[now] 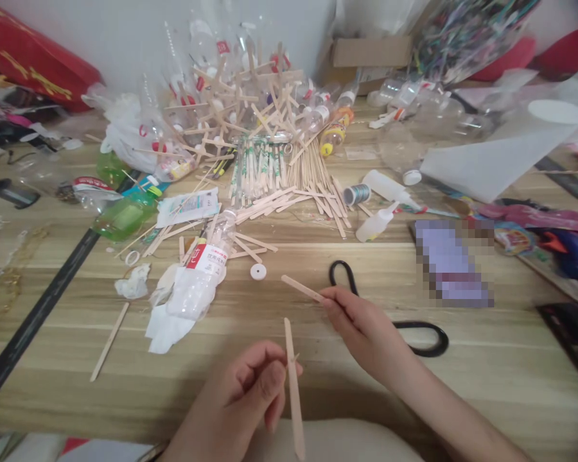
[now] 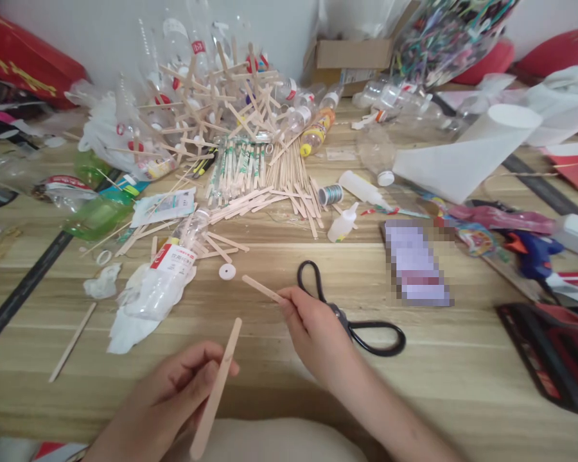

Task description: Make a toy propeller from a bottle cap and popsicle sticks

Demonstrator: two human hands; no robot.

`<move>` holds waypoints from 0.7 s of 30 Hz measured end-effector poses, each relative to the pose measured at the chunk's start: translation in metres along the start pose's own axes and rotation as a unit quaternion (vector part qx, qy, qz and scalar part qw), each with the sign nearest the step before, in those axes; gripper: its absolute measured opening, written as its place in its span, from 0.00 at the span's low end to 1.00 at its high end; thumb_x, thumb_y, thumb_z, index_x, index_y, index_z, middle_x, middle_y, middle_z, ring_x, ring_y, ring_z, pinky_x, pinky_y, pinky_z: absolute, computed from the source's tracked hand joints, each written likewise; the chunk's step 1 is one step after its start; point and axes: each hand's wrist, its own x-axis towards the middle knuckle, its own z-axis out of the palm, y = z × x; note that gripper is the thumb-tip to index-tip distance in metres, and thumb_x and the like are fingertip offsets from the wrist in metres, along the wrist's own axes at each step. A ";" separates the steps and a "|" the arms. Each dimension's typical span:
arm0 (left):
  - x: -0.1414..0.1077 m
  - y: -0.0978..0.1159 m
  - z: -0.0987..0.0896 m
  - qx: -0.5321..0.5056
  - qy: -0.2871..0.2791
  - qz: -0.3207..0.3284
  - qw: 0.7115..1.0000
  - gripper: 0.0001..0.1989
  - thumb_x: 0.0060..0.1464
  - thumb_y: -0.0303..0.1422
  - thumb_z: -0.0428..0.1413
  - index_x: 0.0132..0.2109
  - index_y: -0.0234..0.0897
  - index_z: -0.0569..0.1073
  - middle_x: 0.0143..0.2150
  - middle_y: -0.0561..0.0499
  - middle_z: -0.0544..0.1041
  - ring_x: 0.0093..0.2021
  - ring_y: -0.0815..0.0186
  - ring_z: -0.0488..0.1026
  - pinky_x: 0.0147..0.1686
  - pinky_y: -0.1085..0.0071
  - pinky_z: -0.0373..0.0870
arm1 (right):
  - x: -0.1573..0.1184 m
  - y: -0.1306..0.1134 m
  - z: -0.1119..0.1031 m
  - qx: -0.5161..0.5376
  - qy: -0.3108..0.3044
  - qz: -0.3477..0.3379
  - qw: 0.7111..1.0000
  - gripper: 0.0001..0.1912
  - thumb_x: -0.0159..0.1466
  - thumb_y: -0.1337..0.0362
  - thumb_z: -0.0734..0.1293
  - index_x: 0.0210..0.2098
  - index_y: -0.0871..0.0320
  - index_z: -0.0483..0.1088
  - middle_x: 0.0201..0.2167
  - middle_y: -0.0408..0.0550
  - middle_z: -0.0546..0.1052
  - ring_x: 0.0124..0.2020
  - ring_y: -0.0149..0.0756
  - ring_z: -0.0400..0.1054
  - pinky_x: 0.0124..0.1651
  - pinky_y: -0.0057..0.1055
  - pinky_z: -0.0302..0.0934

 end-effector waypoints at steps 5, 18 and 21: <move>0.003 0.003 -0.004 -0.048 -0.012 -0.027 0.998 0.24 0.52 0.57 0.54 0.32 0.38 0.69 0.15 0.63 0.60 0.18 0.74 0.50 0.21 0.76 0.47 | 0.005 0.005 0.003 -0.117 0.104 -0.100 0.983 0.11 0.66 0.61 0.59 0.42 0.54 0.72 0.43 0.51 0.78 0.48 0.48 0.70 0.48 0.45 0.60; 0.021 0.005 -0.007 -0.208 -0.143 -0.001 0.968 0.22 0.51 0.53 0.60 0.30 0.39 0.64 0.13 0.62 0.66 0.11 0.78 0.51 0.13 0.81 0.43 | 0.063 0.079 -0.074 -0.079 0.298 0.053 0.950 0.26 0.54 0.51 0.69 0.46 0.59 0.64 0.46 0.59 0.73 0.43 0.48 0.69 0.43 0.43 0.63; 0.031 -0.006 -0.007 -0.226 -0.176 0.025 0.958 0.21 0.52 0.50 0.61 0.29 0.39 0.65 0.12 0.60 0.67 0.10 0.77 0.54 0.12 0.81 0.45 | 0.081 0.077 -0.078 -0.095 0.268 0.045 0.958 0.16 0.53 0.55 0.69 0.36 0.58 0.66 0.36 0.55 0.75 0.38 0.49 0.70 0.41 0.43 0.62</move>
